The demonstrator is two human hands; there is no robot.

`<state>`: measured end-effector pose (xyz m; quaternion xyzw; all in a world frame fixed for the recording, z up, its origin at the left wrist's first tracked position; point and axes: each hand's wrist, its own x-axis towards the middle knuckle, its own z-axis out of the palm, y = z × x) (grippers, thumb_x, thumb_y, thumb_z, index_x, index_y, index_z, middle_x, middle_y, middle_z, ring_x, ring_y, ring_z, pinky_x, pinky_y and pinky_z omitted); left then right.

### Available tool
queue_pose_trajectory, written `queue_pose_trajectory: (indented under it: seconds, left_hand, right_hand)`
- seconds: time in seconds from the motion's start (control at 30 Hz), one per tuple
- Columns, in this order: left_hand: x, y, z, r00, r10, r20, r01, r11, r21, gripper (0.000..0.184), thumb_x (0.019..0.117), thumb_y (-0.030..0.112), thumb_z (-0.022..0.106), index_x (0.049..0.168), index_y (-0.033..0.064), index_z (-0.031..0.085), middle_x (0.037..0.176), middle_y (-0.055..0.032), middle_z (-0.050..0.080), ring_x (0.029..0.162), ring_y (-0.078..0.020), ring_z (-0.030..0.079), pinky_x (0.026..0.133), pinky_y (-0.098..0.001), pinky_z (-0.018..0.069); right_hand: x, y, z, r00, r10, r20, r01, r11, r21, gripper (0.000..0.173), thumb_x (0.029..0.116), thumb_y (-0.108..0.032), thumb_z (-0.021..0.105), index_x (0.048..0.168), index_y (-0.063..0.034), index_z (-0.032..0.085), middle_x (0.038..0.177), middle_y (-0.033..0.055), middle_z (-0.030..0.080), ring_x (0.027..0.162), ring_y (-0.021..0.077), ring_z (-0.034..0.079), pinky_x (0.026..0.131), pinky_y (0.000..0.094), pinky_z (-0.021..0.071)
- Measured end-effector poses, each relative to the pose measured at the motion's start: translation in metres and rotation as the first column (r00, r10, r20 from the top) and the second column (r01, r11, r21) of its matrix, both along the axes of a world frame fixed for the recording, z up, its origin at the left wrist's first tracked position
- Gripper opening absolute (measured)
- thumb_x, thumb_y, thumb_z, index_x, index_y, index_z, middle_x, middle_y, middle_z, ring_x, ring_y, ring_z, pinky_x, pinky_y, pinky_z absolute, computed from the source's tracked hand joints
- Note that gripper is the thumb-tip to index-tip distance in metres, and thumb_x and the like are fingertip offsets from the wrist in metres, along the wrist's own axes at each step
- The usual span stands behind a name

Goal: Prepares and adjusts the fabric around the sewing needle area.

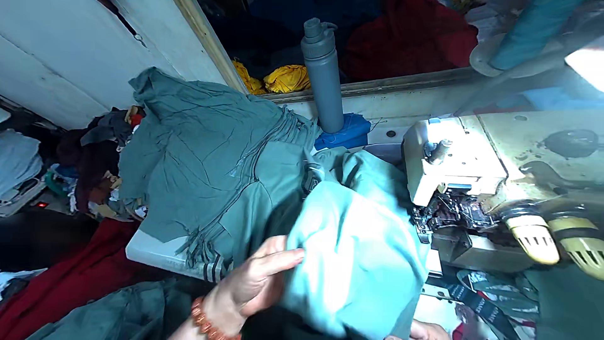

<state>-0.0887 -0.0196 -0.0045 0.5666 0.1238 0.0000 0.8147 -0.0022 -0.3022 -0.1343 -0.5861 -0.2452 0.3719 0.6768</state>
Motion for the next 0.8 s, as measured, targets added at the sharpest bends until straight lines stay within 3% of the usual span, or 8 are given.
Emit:
queue_pose_trajectory:
  seconds: [0.07, 0.2, 0.27, 0.33, 0.37, 0.57, 0.7, 0.8]
  left_hand:
    - [-0.025, 0.001, 0.005, 0.995, 0.066, -0.079, -0.071, 0.996, -0.054, 0.015, 0.0983, 0.023, 0.064, 0.101, 0.0216, 0.079, 0.095, 0.0024, 0.078, 0.088, -0.0047, 0.074, 0.081, -0.0252, 0.0620]
    - [-0.055, 0.019, -0.004, 0.856, 0.288, -0.429, -0.014, 0.843, 0.538, 0.015, 0.0985, 0.009, 0.057, 0.106, 0.0078, 0.069, 0.088, 0.0005, 0.075, 0.081, -0.0067, 0.072, 0.076, -0.0260, 0.0611]
    - [-0.057, 0.014, -0.015, 0.845, 0.399, -0.357, 0.142, 0.477, 0.867, 0.009, 0.0971, 0.010, 0.067, 0.103, 0.0048, 0.071, 0.084, -0.0017, 0.071, 0.078, -0.0100, 0.068, 0.075, -0.0324, 0.0566]
    - [-0.056, -0.005, -0.029, 0.941, 0.338, -0.017, 0.029, -0.033, 0.999, 0.021, 0.0889, 0.021, 0.073, 0.102, 0.0050, 0.075, 0.092, -0.0065, 0.074, 0.090, -0.0221, 0.071, 0.091, -0.0527, 0.0533]
    - [-0.052, -0.018, -0.032, 0.968, 0.216, 0.125, -0.091, -0.159, 0.983, 0.025, 0.0898, 0.028, 0.068, 0.101, 0.0072, 0.075, 0.097, -0.0055, 0.075, 0.096, -0.0223, 0.071, 0.096, -0.0539, 0.0513]
    - [-0.026, -0.098, -0.066, 0.924, -0.292, 0.246, -0.316, -0.225, 0.922, 0.026, 0.0996, 0.026, 0.051, 0.115, 0.0173, 0.070, 0.113, -0.0066, 0.073, 0.101, -0.0218, 0.066, 0.088, -0.0372, 0.0476]
    - [-0.018, -0.094, -0.074, 0.943, -0.009, 0.333, -0.329, 0.137, 0.934, 0.022, 0.0908, 0.002, 0.052, 0.093, 0.0058, 0.074, 0.092, -0.0051, 0.075, 0.090, -0.0108, 0.071, 0.084, -0.0244, 0.0572]
    - [-0.011, -0.084, -0.052, 0.926, 0.203, 0.318, -0.373, 0.365, 0.853, 0.016, 0.0899, 0.008, 0.059, 0.087, 0.0026, 0.073, 0.082, 0.0000, 0.072, 0.078, 0.0029, 0.066, 0.072, -0.0126, 0.0542]
  right_hand:
    - [-0.002, -0.003, 0.004, 1.000, 0.010, 0.004, -0.011, 0.999, 0.042, 0.013, 0.0905, 0.000, 0.067, 0.097, -0.0099, 0.073, 0.086, -0.0156, 0.075, 0.080, -0.0076, 0.068, 0.077, 0.0189, 0.0577]
    - [-0.006, -0.010, 0.008, 1.000, -0.008, 0.024, 0.007, 0.999, 0.037, 0.011, 0.0879, 0.003, 0.070, 0.093, -0.0052, 0.074, 0.084, -0.0096, 0.075, 0.076, -0.0041, 0.069, 0.073, 0.0194, 0.0592]
    - [-0.008, -0.014, 0.005, 0.999, 0.002, 0.051, -0.005, 0.998, 0.064, 0.011, 0.0875, 0.003, 0.070, 0.095, -0.0050, 0.074, 0.086, -0.0090, 0.076, 0.078, -0.0036, 0.070, 0.074, 0.0192, 0.0595]
    - [-0.009, -0.019, 0.004, 0.995, 0.029, 0.094, -0.038, 0.995, 0.093, 0.009, 0.0887, 0.001, 0.070, 0.096, -0.0035, 0.074, 0.088, -0.0076, 0.076, 0.081, -0.0041, 0.069, 0.075, 0.0183, 0.0590]
    - [-0.009, -0.021, 0.006, 0.991, 0.052, 0.123, -0.065, 0.993, 0.101, 0.007, 0.0895, 0.000, 0.070, 0.095, -0.0014, 0.073, 0.088, -0.0056, 0.076, 0.081, -0.0043, 0.069, 0.076, 0.0180, 0.0584]
    - [-0.005, -0.025, 0.022, 0.953, 0.136, 0.271, -0.193, 0.961, 0.196, 0.010, 0.0921, -0.002, 0.069, 0.097, 0.0067, 0.070, 0.088, 0.0053, 0.075, 0.086, -0.0032, 0.069, 0.080, 0.0166, 0.0558]
    - [0.001, -0.026, 0.020, 0.944, 0.183, 0.276, -0.244, 0.947, 0.210, 0.011, 0.0939, -0.003, 0.067, 0.090, 0.0070, 0.068, 0.078, 0.0071, 0.072, 0.077, -0.0029, 0.065, 0.071, 0.0152, 0.0519]
    - [0.002, -0.027, 0.012, 0.953, 0.191, 0.235, -0.237, 0.954, 0.183, 0.011, 0.0932, -0.002, 0.067, 0.090, 0.0077, 0.069, 0.078, 0.0069, 0.071, 0.075, -0.0028, 0.065, 0.070, 0.0162, 0.0520]
